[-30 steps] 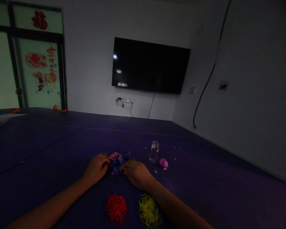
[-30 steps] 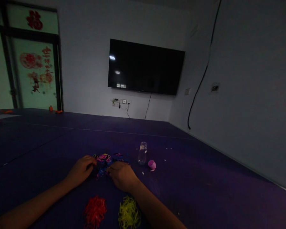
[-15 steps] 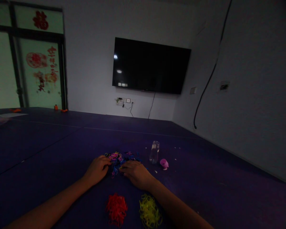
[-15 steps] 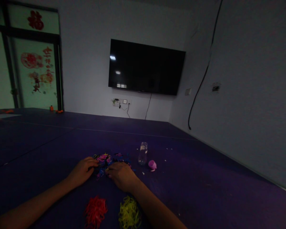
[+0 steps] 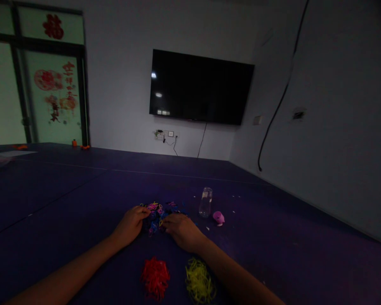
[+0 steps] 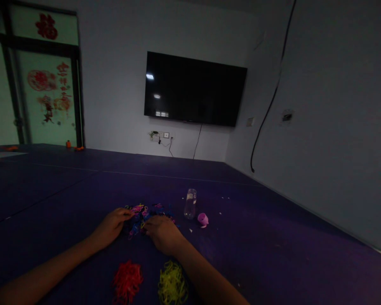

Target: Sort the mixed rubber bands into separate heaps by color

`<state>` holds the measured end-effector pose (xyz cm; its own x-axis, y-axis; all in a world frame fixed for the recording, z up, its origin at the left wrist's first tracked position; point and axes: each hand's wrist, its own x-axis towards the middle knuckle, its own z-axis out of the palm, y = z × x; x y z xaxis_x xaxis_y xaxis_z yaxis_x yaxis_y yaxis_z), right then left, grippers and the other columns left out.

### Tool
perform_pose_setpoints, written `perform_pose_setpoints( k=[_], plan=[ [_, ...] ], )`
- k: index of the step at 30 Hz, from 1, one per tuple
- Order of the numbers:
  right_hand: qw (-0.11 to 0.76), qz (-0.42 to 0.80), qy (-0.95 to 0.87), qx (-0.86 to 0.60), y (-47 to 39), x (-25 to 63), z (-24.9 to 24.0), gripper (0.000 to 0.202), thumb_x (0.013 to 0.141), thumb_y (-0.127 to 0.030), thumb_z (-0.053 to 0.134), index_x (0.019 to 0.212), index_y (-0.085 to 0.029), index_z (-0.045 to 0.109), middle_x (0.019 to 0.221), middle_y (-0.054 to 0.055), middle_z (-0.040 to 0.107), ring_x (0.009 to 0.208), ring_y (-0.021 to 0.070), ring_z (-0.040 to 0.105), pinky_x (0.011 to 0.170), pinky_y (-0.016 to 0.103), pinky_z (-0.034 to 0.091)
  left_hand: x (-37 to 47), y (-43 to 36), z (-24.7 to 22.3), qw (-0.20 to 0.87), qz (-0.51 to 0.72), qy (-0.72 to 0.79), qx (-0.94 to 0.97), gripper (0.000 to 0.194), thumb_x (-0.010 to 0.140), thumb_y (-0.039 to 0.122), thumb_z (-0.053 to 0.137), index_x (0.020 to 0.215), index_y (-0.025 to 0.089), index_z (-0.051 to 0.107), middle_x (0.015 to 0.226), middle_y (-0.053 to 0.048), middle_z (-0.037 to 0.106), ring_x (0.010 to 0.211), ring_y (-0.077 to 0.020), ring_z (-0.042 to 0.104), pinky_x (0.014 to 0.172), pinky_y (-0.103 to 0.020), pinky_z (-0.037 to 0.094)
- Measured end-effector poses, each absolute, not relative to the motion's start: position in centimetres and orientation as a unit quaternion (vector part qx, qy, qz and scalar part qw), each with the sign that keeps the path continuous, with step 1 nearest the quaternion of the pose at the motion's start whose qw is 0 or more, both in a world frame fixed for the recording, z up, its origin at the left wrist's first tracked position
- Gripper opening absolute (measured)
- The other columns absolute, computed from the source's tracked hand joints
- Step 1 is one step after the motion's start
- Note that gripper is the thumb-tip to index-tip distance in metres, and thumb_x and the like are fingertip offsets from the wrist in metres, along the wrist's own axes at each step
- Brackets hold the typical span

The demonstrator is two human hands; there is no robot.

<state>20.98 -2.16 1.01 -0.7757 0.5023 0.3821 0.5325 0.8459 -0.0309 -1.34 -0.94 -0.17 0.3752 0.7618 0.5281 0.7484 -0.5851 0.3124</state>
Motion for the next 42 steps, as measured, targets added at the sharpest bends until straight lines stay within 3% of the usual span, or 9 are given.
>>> perform_pose_setpoints(
  k=[6, 15, 27, 35, 42],
  plan=[
    [0.211, -0.06, -0.92, -0.324, -1.95, 21.15, 0.53, 0.027, 0.088, -0.019, 0.039, 0.11, -0.018, 0.056, 0.111, 0.006, 0.059, 0.102, 0.0164, 0.051, 0.087, 0.028, 0.038, -1.75, -0.6, -0.11, 0.061, 0.414, 0.481, 0.771, 0.048, 0.067, -0.003, 0.033, 0.095, 0.018, 0.067, 0.099, -0.004, 0.064, 0.095, -0.0148, 0.058, 0.088, -0.031, 0.045],
    [0.192, -0.045, -0.933, -0.301, -2.37, 21.11, 1.13, 0.029, 0.087, -0.019, 0.041, 0.113, -0.02, 0.054, 0.117, 0.005, 0.056, 0.109, 0.0163, 0.048, 0.093, 0.029, 0.035, -2.09, -0.52, -0.01, 0.058, 0.423, 0.52, 0.739, 0.022, 0.072, 0.013, 0.048, 0.072, 0.018, 0.07, 0.081, -0.005, 0.067, 0.077, -0.0186, 0.063, 0.074, -0.033, 0.051],
    [0.178, -0.038, -0.943, -0.278, -1.81, 21.18, 0.48, 0.031, 0.089, -0.022, 0.039, 0.116, -0.024, 0.054, 0.128, 0.003, 0.048, 0.116, 0.0171, 0.042, 0.097, 0.033, 0.033, -1.53, -0.89, -0.19, 0.056, 0.378, 0.514, 0.768, 0.026, 0.073, 0.005, 0.045, 0.076, 0.017, 0.069, 0.08, -0.005, 0.069, 0.079, -0.0184, 0.064, 0.075, -0.031, 0.049],
    [0.161, -0.031, -0.947, -0.278, -1.93, 21.15, 0.86, 0.029, 0.089, -0.023, 0.041, 0.114, -0.021, 0.055, 0.12, 0.004, 0.055, 0.113, 0.0167, 0.045, 0.096, 0.031, 0.032, -1.84, -0.88, -0.21, 0.044, 0.36, 0.539, 0.761, 0.026, 0.074, 0.007, 0.045, 0.078, 0.017, 0.068, 0.082, -0.006, 0.068, 0.081, -0.0198, 0.063, 0.077, -0.033, 0.047],
    [0.172, -0.034, -0.942, -0.285, -2.35, 21.14, 1.23, 0.029, 0.088, -0.02, 0.041, 0.113, -0.019, 0.055, 0.114, 0.006, 0.057, 0.108, 0.0169, 0.048, 0.092, 0.029, 0.035, -1.84, -1.12, 0.4, 0.048, 0.421, 0.53, 0.735, 0.023, 0.077, 0.014, 0.045, 0.079, 0.018, 0.067, 0.081, -0.005, 0.067, 0.079, -0.0189, 0.062, 0.074, -0.031, 0.048]
  ],
)
